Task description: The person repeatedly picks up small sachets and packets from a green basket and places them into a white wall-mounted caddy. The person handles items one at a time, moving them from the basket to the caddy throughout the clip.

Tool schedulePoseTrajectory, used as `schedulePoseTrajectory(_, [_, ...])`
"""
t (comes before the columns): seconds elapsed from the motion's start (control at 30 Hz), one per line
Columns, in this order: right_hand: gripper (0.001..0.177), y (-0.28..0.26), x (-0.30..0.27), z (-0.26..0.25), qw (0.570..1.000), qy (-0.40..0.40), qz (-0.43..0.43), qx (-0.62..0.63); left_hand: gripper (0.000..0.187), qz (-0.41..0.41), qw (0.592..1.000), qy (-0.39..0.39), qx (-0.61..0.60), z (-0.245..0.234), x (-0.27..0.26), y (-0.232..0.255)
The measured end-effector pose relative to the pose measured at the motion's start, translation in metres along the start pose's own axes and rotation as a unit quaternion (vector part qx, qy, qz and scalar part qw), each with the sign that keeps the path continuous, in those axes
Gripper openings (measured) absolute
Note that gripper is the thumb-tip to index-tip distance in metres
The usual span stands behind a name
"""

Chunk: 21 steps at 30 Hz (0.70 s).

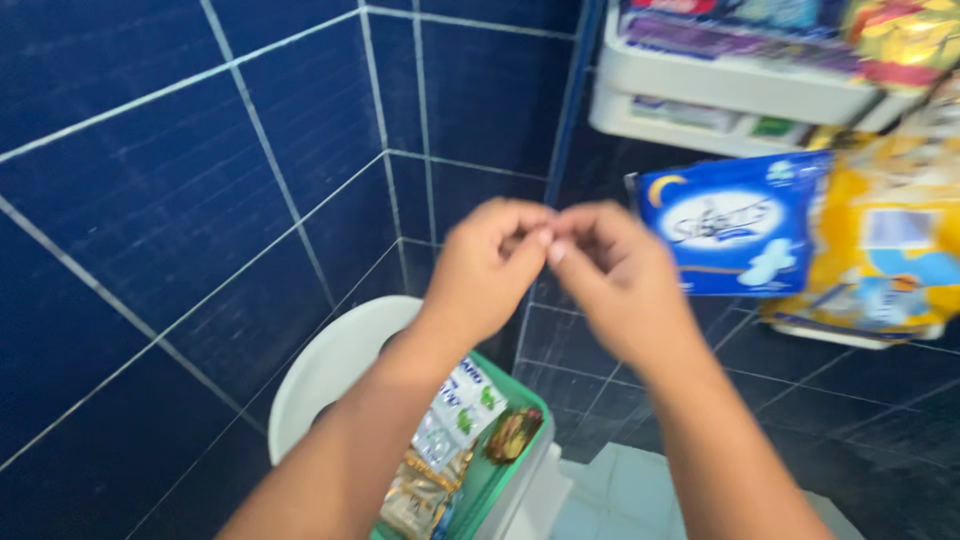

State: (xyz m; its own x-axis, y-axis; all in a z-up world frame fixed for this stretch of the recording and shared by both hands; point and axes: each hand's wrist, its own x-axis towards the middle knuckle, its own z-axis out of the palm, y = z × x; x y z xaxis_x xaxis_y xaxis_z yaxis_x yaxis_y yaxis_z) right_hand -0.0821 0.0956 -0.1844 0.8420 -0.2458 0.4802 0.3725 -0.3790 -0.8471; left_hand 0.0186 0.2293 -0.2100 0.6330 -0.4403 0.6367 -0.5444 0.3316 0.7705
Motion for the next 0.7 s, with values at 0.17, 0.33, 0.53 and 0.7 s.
schedulePoseTrajectory(0.17, [0.019,0.108,-0.029,0.036,0.989,-0.063,0.132,-0.009,0.014,-0.198,0.979,-0.02,0.047,-0.018,-0.072,-0.105])
schedulePoseTrajectory(0.33, [0.02,0.225,-0.076,0.047,0.959,-0.1,0.266,0.015,0.016,-0.259,0.954,-0.045,0.146,-0.017,-0.15,-0.182])
schedulePoseTrajectory(0.53, [0.019,0.332,-0.143,0.051,0.925,-0.096,0.367,0.011,0.016,-0.375,0.9,-0.103,0.195,0.019,-0.215,-0.248])
schedulePoseTrajectory(0.7, [0.02,0.368,-0.176,0.059,0.921,-0.088,0.374,-0.059,0.027,-0.405,0.873,-0.107,0.25,0.042,-0.249,-0.277])
